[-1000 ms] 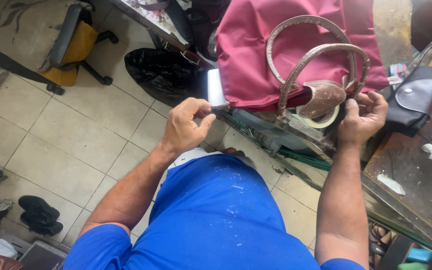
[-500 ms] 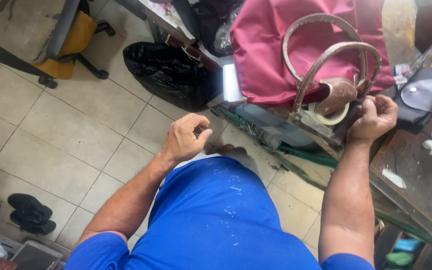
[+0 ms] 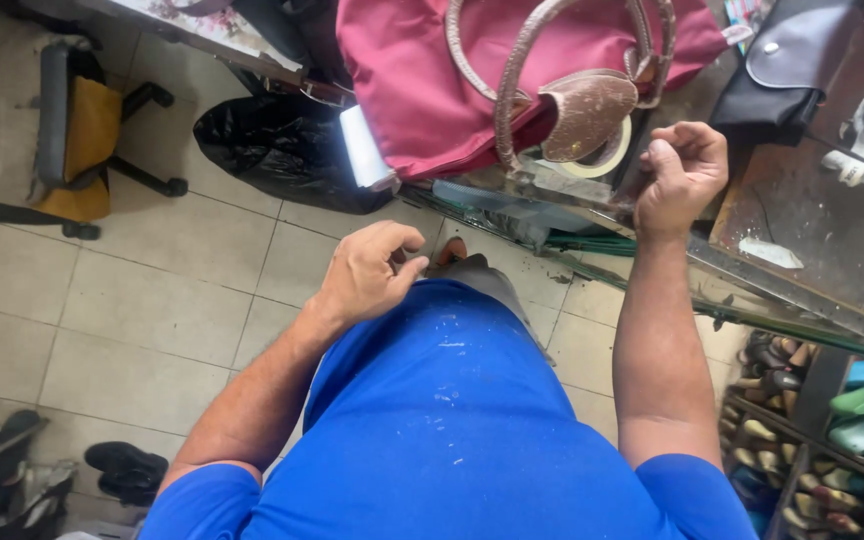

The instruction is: Writing a description on a label and attaching it to a wallet before placing it in a handbag

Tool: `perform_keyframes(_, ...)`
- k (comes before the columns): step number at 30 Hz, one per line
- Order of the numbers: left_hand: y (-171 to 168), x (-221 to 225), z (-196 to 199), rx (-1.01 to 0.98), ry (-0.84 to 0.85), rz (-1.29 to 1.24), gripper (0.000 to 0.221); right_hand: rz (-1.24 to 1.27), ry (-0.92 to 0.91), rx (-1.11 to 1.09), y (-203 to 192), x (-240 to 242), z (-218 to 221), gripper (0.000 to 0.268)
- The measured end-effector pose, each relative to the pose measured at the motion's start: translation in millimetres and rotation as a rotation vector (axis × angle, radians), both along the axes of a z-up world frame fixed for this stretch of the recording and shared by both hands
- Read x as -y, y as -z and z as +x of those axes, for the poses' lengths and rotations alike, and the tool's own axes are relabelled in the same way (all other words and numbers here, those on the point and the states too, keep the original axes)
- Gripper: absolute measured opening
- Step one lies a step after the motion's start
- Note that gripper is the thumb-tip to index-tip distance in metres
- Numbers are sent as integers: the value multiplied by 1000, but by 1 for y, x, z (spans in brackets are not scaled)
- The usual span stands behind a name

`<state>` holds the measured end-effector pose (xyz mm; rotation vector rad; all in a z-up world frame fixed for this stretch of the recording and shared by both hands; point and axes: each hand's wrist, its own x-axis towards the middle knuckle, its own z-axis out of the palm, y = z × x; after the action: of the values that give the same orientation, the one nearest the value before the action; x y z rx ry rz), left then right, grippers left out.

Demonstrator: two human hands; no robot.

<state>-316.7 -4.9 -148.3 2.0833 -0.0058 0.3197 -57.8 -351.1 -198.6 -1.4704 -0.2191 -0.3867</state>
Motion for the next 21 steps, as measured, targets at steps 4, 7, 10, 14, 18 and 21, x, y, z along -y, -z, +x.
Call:
perform_keyframes(4, -37, 19, 35, 129, 55, 41, 16, -22, -71, 12, -4, -2, 1, 28)
perform_keyframes(7, -71, 26, 59, 195, 84, 54, 17, -13, -117, -21, -4, 3, 3, 25)
perform_keyframes(10, -90, 31, 75, 239, 111, 58, 20, 12, -175, -84, -3, 9, 6, 25)
perform_keyframes(14, -90, 57, 81, 222, 126, 42, 20, 102, -239, -129, 3, 20, 9, 25)
perform_keyframes(18, -73, 98, 75, 116, 284, -25, 20, 248, -267, -178, -2, 22, 11, 24)
perform_keyframes(21, -62, 123, 66, -168, 585, -73, 22, 253, -279, -188, -2, 22, 12, 23)
